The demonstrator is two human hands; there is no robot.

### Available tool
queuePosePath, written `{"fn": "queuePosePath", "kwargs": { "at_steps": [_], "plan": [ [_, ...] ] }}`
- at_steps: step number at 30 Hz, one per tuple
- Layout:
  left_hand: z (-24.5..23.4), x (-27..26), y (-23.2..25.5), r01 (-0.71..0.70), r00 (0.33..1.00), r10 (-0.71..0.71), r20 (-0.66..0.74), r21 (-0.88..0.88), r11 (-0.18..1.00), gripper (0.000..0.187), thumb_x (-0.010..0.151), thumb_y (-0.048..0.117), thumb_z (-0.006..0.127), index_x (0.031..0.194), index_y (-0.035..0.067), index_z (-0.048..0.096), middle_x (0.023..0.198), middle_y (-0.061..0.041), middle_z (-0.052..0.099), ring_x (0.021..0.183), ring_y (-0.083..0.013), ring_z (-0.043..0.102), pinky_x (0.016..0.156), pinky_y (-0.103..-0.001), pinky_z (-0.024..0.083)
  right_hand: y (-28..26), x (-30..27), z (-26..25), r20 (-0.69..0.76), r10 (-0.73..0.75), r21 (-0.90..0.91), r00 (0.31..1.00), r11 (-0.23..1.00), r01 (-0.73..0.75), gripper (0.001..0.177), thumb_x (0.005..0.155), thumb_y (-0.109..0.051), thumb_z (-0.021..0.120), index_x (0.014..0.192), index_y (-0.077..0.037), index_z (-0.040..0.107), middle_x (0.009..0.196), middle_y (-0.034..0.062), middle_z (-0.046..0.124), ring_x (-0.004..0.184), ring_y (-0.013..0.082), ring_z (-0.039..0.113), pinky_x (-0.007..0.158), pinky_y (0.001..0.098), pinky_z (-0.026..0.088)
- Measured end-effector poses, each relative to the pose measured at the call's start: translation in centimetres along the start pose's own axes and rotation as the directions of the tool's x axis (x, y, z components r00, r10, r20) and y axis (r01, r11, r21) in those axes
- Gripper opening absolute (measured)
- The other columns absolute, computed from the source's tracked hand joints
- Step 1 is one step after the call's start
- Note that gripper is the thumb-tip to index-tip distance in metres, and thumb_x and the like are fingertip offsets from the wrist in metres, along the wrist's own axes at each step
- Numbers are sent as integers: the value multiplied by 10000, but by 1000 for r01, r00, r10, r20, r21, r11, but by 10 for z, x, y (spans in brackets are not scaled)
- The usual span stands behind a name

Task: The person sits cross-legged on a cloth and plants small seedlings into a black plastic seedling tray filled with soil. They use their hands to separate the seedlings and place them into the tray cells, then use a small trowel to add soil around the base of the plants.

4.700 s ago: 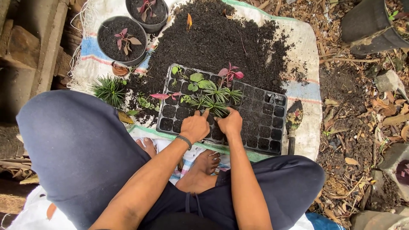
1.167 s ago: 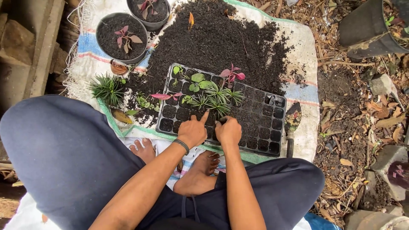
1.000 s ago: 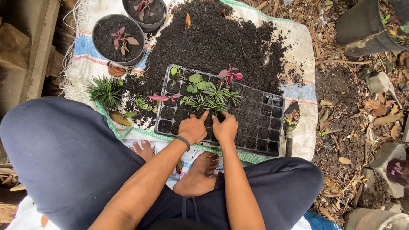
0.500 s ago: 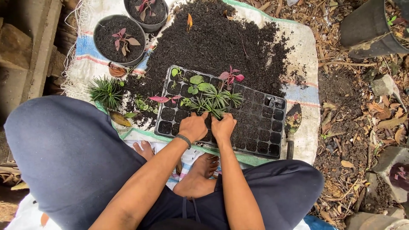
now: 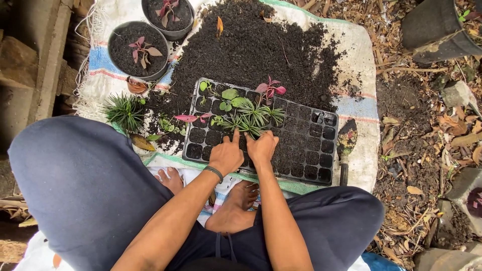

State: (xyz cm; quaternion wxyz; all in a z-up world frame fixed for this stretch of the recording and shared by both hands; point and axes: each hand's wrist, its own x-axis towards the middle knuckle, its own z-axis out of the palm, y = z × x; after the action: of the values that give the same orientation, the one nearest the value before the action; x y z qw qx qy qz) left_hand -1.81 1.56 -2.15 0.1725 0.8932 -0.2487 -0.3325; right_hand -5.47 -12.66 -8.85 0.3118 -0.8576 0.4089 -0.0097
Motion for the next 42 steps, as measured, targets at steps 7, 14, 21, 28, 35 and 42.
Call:
{"fn": "queuePosePath", "kwargs": {
  "at_steps": [7,14,21,28,35,42],
  "plan": [
    [29,26,-11,-3,1000,2,21,58,998,686,951,211,445,1617,79,348,1257,-358,592,723,-362,727,552,-482,605,9,5,7,-3,0,-5,1000,1000,0,298,789,-319,871,849,-54,750,948,153,653,1055,354,545,972,396,499],
    [33,39,-16,-20,1000,22,-14,91,996,660,902,213,472,1560,157,482,1131,-310,662,700,-353,734,562,-473,600,23,20,14,45,-56,-112,997,992,61,321,776,-313,865,939,-49,782,1039,114,653,1112,340,517,1013,365,480],
    [12,16,-5,20,1000,-21,21,47,999,714,901,171,474,1609,120,400,1237,-343,626,867,-425,744,736,-562,608,-10,-5,-1,28,-5,-160,1000,987,9,359,805,-336,855,1008,-51,778,1089,118,641,1124,345,506,970,357,487],
    [-2,17,-8,23,998,-20,54,-62,998,674,871,181,450,1541,203,517,1207,-314,653,939,-479,733,813,-564,594,1,4,16,0,17,-88,1000,996,-17,377,794,-332,856,1002,-40,740,1059,131,621,1113,367,508,979,379,487],
    [-5,15,-9,2,1000,-1,12,-70,998,657,878,177,451,1529,184,540,1202,-327,667,894,-450,739,799,-540,601,10,6,19,15,-13,-75,1000,997,14,410,828,-342,852,1057,-17,752,1095,139,650,1134,366,532,1000,362,483],
    [-5,-2,1,-4,1000,4,-27,4,1000,682,914,218,482,1587,113,439,1238,-340,647,898,-441,743,779,-544,605,-11,-14,-39,70,23,-50,997,999,-19,582,734,-349,928,1159,9,757,1145,142,682,1132,349,573,974,393,519]
  ]
}}
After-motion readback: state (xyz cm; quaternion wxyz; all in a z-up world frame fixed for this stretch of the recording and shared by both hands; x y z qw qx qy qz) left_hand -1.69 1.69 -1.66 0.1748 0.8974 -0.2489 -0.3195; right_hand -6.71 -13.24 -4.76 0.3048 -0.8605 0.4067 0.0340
